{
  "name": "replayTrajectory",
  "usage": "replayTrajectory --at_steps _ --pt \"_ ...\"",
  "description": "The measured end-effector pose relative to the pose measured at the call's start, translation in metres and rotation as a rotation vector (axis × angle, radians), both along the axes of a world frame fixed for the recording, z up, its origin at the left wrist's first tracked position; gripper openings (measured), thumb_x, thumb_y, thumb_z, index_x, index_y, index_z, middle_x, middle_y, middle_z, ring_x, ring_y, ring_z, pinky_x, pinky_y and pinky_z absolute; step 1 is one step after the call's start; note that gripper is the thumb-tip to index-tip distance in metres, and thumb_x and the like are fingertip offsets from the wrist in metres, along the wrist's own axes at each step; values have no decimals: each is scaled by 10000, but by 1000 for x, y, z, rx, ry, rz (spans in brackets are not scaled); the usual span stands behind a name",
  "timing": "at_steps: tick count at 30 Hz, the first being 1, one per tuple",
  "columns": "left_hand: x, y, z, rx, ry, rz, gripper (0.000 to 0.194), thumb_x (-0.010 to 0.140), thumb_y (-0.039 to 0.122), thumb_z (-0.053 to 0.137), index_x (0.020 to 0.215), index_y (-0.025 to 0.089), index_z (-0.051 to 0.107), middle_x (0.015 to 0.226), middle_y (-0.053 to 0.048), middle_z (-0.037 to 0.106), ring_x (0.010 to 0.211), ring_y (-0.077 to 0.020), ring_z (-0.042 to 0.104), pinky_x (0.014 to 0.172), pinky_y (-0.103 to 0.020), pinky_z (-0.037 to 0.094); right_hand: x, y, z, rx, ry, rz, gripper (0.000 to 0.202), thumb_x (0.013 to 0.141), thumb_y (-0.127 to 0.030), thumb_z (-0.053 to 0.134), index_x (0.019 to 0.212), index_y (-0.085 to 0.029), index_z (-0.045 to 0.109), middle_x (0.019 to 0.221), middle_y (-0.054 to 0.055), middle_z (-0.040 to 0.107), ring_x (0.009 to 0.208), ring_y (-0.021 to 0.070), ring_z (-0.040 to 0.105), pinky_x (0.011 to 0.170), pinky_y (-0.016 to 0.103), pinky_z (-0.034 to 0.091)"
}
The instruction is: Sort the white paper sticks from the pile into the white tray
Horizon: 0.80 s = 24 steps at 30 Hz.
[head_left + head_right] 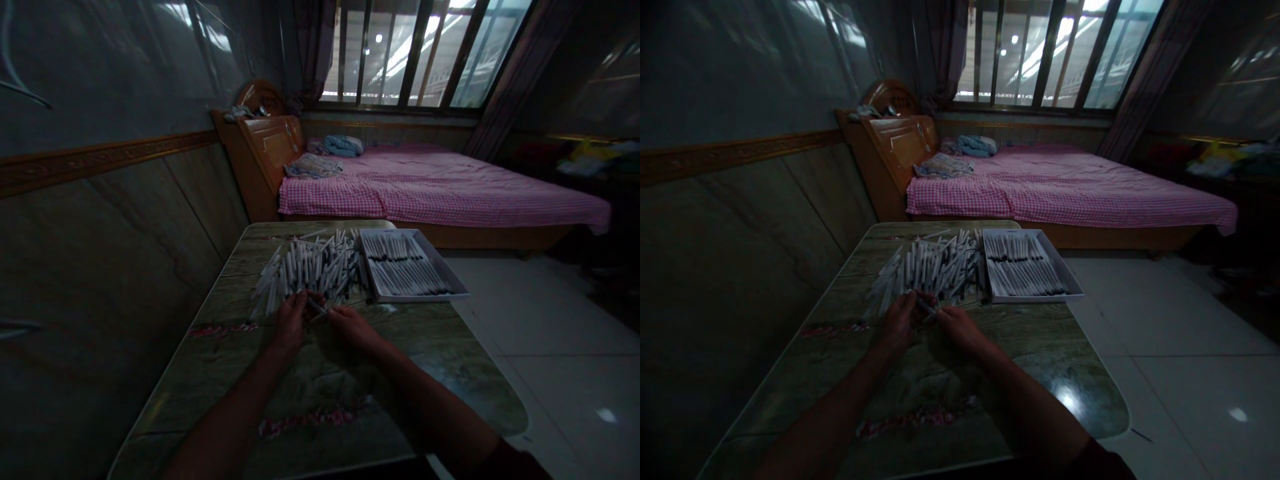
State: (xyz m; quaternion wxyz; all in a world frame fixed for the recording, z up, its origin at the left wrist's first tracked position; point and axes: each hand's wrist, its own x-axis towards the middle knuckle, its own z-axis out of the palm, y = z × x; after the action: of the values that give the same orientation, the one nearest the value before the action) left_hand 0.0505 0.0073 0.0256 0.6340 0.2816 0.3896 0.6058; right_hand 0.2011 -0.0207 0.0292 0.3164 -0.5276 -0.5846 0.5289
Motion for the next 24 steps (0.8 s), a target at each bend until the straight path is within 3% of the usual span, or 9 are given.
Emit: replayTrajectory --at_steps 4,6,8,15,19,24 --pt "-5 4 1 4 -23 7 468 593 577 859 785 193 673 717 -12 799 708 -183 766 664 -271 584 18 -5 21 138 -134 15 167 883 -358 541 869 -227 644 741 -23 570 704 162 510 644 262 347" --pt "-5 4 1 -1 -33 -14 447 609 549 863 796 186 681 728 -20 802 713 -180 767 666 -267 586 28 -4 29 183 -213 26 63 811 -257 610 792 -229 663 755 -17 592 753 172 522 681 275 321" --pt "-2 2 0 -7 -41 -53 441 602 509 884 811 167 701 747 -42 806 718 -188 769 661 -271 588 35 0 32 188 -270 49 92 762 -205 632 673 -223 640 666 -28 556 690 161 503 656 279 299" --pt "2 1 0 -29 -82 -95 436 626 451 888 909 173 707 823 -59 813 751 -202 773 684 -295 605 43 9 28 92 -266 108 216 802 -291 576 605 -209 545 543 -67 478 544 111 454 540 232 336" --pt "-5 5 1 -43 -90 -44 344 774 445 778 997 202 680 866 -43 810 740 -181 768 670 -298 612 74 30 41 110 -301 -44 247 860 -359 533 673 -200 561 588 -68 491 532 100 459 508 222 358" --pt "-9 8 -1 -62 -59 36 242 835 431 708 932 211 677 722 5 774 597 -139 723 560 -243 567 144 83 59 158 -532 -369 294 1000 -354 510 845 -144 646 716 -17 610 582 112 571 534 238 454"
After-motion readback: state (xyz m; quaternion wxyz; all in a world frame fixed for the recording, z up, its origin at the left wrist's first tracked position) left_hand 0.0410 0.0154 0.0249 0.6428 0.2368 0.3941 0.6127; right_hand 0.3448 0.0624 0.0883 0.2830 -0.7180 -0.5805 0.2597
